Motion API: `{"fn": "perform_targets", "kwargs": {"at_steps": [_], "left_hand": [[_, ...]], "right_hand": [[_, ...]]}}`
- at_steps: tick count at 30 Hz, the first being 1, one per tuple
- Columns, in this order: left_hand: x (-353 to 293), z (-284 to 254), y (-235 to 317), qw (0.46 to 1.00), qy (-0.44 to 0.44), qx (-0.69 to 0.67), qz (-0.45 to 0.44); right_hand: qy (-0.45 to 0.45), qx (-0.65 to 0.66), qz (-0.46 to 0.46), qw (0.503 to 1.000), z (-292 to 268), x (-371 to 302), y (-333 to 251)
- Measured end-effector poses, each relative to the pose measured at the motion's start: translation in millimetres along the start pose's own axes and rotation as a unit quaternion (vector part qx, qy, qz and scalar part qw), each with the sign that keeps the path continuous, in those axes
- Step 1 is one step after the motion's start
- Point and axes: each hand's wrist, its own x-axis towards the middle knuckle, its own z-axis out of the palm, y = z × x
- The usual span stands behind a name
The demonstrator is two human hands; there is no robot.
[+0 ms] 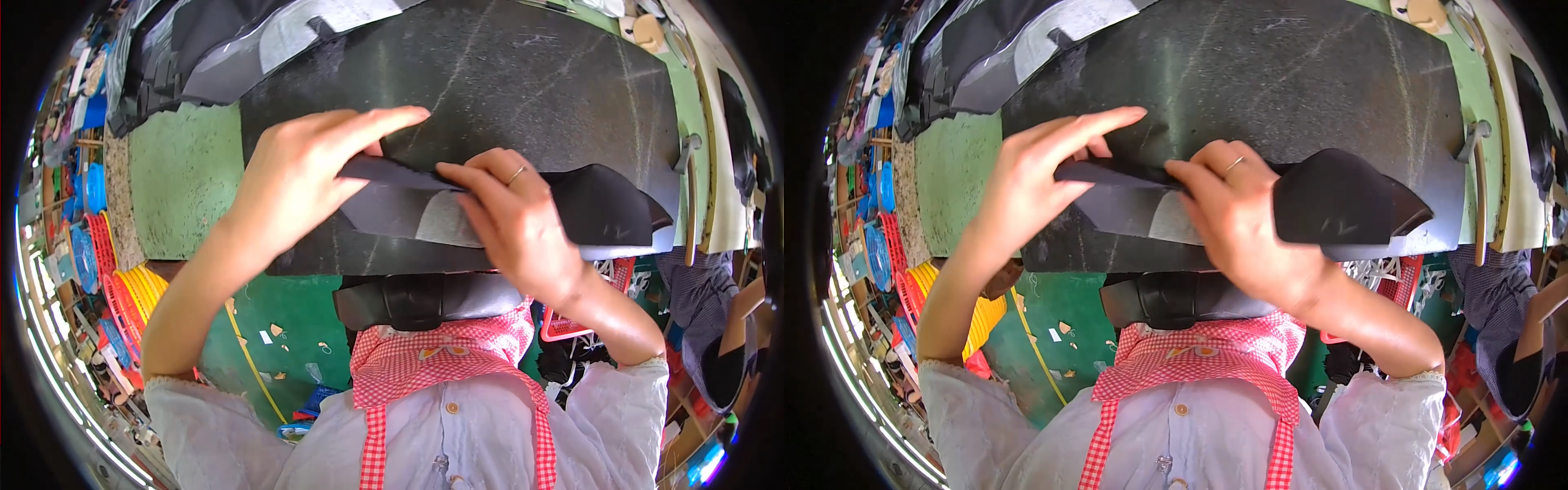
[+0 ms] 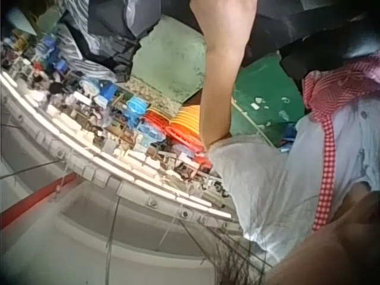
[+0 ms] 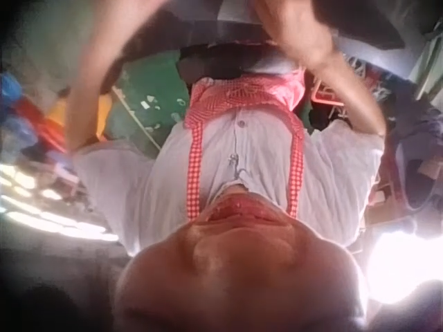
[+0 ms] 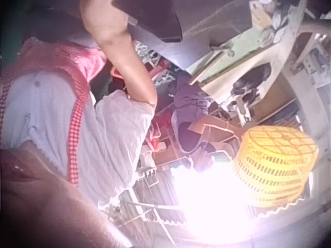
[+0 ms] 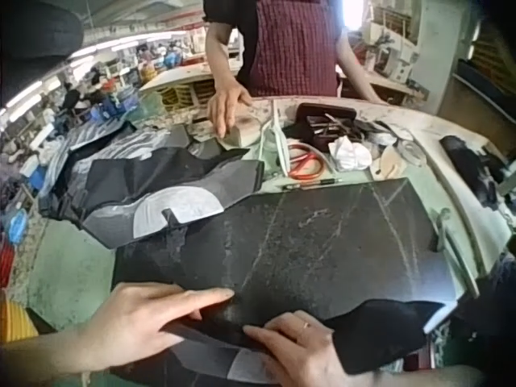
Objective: Applying adhesive strips to black shoe components and folding the edges manually on a workbench.
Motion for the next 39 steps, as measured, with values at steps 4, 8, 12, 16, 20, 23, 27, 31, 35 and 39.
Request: {"fn": "perform_targets", "kwargs": {"at_steps": [4,8,12,16,20,23,27,31,35,39], "left_hand": [[0.2,-2.7,-37.1,0.996,-0.033,-0.03,0.072],[7.2,0.4,-61.3,0.978,0.004,0.035,0.204],[5.6,-12.0,-73.9,0.955,0.004,0.084,0.286],[-9.8,-30.7,-75.4,0.959,0.01,0.149,0.242],[-53.9,27.1,-19.2,0.994,-0.053,0.015,0.095],[-73.1,14.3,-13.2,0.988,-0.099,0.091,0.072],[-29.9,51.1,31.2,0.991,-0.046,-0.076,0.104],[8.4,95.7,57.8,0.982,0.039,-0.157,0.096],[35.9,105.5,73.6,0.983,0.074,-0.156,0.07],[49.3,116.4,78.4,0.989,0.089,-0.116,0.028]], "right_hand": [[-0.03,0.103,0.02,0.994,-6.0,4.9,-2.2],[-0.052,-0.05,-0.014,0.997,6.8,1.1,-22.9],[-0.065,-0.185,-0.041,0.98,14.9,-0.4,-33.2],[-0.103,-0.23,-0.122,0.96,28.3,11.2,-40.7],[-0.096,-0.117,-0.093,0.984,9.0,8.2,-35.9],[-0.139,-0.151,-0.03,0.978,-38.7,-16.5,-33.8],[-0.154,-0.16,-0.02,0.975,-59.5,-23.3,-24.5],[-0.15,-0.256,-0.014,0.955,-111.4,-8.4,-20.3],[-0.17,-0.272,0.112,0.94,-151.9,-14.7,-2.0],[-0.167,-0.072,0.178,0.967,-157.4,-11.4,46.6]]}}
